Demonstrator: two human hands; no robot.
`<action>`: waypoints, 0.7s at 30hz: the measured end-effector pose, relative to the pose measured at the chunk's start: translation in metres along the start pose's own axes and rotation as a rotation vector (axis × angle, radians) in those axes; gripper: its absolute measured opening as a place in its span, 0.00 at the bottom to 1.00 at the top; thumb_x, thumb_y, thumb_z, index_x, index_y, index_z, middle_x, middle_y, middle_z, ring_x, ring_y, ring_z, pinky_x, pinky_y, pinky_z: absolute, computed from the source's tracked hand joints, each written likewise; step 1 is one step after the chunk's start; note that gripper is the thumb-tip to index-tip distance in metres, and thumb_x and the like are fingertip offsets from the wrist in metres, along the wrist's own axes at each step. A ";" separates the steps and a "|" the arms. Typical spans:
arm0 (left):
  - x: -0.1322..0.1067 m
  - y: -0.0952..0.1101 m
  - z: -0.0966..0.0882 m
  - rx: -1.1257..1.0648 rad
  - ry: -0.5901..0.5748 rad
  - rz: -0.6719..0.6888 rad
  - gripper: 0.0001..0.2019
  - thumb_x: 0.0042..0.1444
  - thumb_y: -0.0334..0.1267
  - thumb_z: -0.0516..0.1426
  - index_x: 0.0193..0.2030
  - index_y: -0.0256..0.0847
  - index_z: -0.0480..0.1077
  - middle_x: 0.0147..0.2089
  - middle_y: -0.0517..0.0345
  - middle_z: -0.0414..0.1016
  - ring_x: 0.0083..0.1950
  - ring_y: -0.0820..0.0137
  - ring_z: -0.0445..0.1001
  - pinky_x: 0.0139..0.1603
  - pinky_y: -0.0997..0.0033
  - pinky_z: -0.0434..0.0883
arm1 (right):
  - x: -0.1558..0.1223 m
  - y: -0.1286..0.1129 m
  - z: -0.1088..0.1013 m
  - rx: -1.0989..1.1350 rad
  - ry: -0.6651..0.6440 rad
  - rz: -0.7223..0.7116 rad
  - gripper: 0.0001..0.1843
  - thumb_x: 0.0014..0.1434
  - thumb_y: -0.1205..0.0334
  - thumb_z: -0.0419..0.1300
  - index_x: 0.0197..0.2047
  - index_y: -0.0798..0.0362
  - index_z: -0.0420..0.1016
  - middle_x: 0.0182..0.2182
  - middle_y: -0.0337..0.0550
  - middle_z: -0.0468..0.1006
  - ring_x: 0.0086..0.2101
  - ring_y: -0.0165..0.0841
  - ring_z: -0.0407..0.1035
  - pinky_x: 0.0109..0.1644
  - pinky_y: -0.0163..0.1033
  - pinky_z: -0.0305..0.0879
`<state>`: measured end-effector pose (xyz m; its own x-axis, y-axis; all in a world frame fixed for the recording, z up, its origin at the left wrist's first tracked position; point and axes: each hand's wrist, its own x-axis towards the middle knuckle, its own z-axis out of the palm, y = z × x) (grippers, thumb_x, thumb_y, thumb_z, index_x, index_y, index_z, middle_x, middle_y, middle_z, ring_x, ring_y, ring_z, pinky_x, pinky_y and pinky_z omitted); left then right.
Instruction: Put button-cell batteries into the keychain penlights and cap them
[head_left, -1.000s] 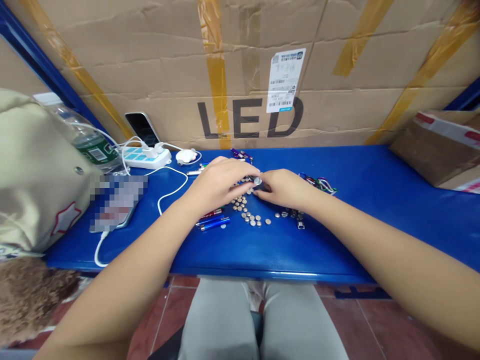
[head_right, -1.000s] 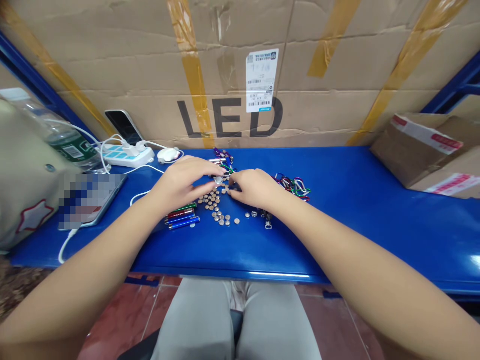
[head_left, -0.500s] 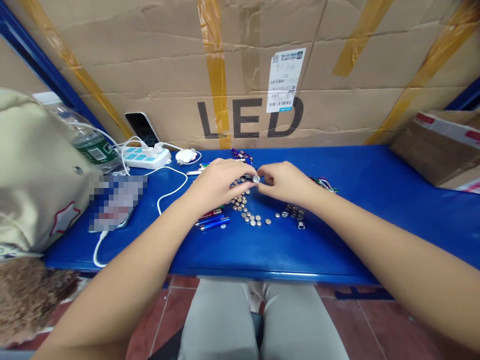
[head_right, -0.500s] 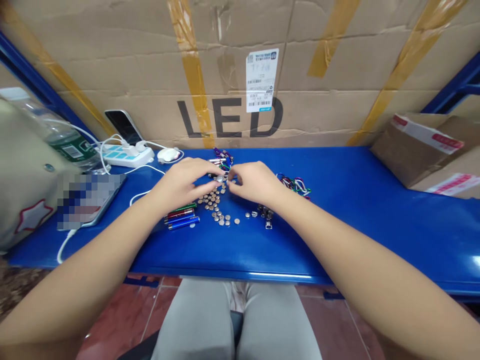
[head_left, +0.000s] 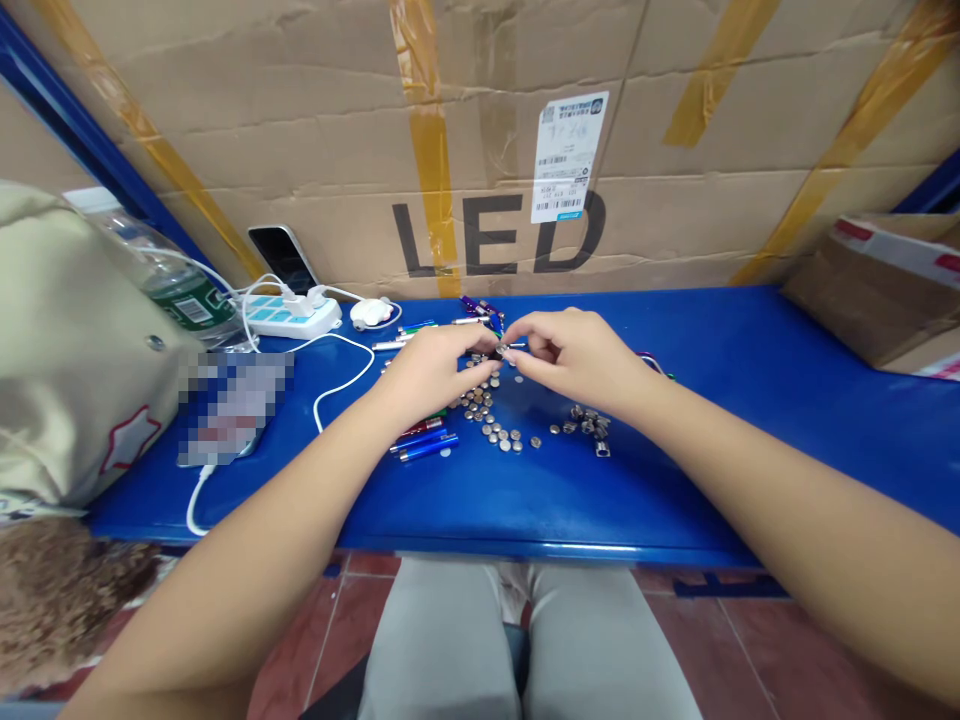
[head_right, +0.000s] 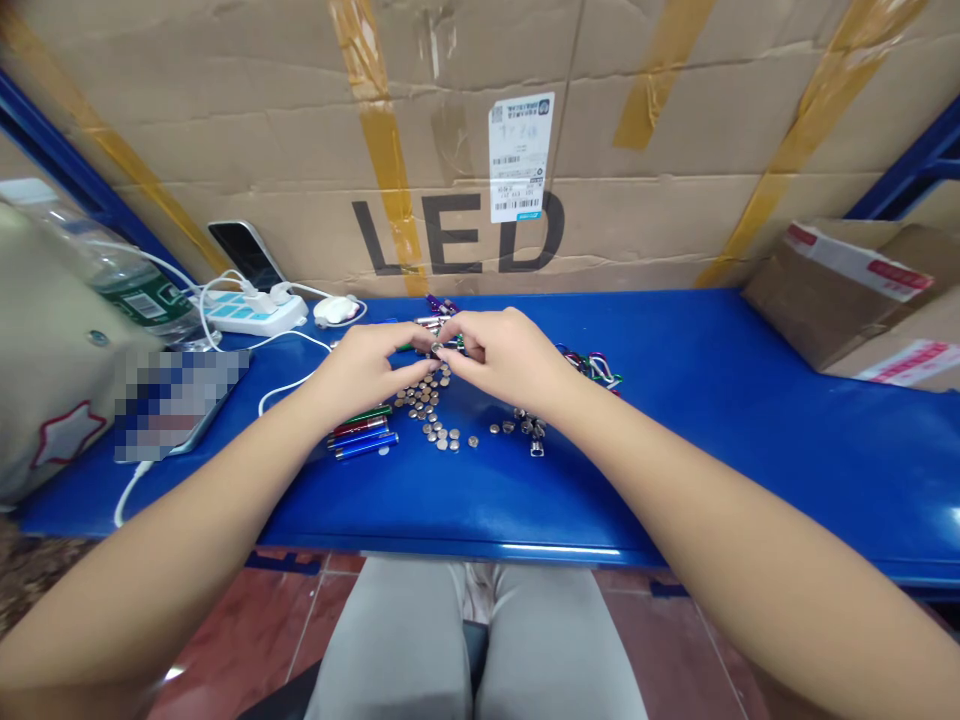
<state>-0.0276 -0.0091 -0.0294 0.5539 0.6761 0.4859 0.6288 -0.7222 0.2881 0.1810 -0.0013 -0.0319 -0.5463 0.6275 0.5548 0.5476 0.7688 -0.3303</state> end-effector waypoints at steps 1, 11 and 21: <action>0.000 0.000 0.000 -0.004 -0.002 -0.006 0.06 0.58 0.34 0.60 0.42 0.40 0.74 0.41 0.58 0.81 0.42 0.68 0.79 0.44 0.70 0.70 | 0.000 0.001 0.000 -0.002 -0.002 0.010 0.10 0.59 0.59 0.58 0.41 0.53 0.76 0.17 0.29 0.63 0.20 0.26 0.57 0.32 0.36 0.52; 0.000 -0.003 -0.004 0.028 0.050 -0.093 0.05 0.58 0.36 0.60 0.41 0.39 0.73 0.41 0.56 0.81 0.43 0.67 0.79 0.45 0.69 0.71 | 0.001 0.015 0.015 -0.242 -0.251 -0.023 0.10 0.61 0.61 0.58 0.42 0.52 0.80 0.34 0.45 0.77 0.36 0.36 0.69 0.39 0.39 0.56; -0.001 -0.003 -0.003 0.029 0.003 -0.074 0.08 0.59 0.35 0.59 0.45 0.40 0.74 0.44 0.55 0.81 0.46 0.66 0.79 0.48 0.67 0.73 | 0.000 0.019 0.018 -0.310 -0.312 -0.006 0.13 0.62 0.60 0.57 0.46 0.52 0.79 0.37 0.47 0.78 0.38 0.38 0.70 0.38 0.40 0.56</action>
<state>-0.0315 -0.0078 -0.0280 0.5040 0.7267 0.4667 0.6835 -0.6660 0.2989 0.1803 0.0157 -0.0518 -0.6891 0.6669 0.2835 0.6823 0.7289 -0.0563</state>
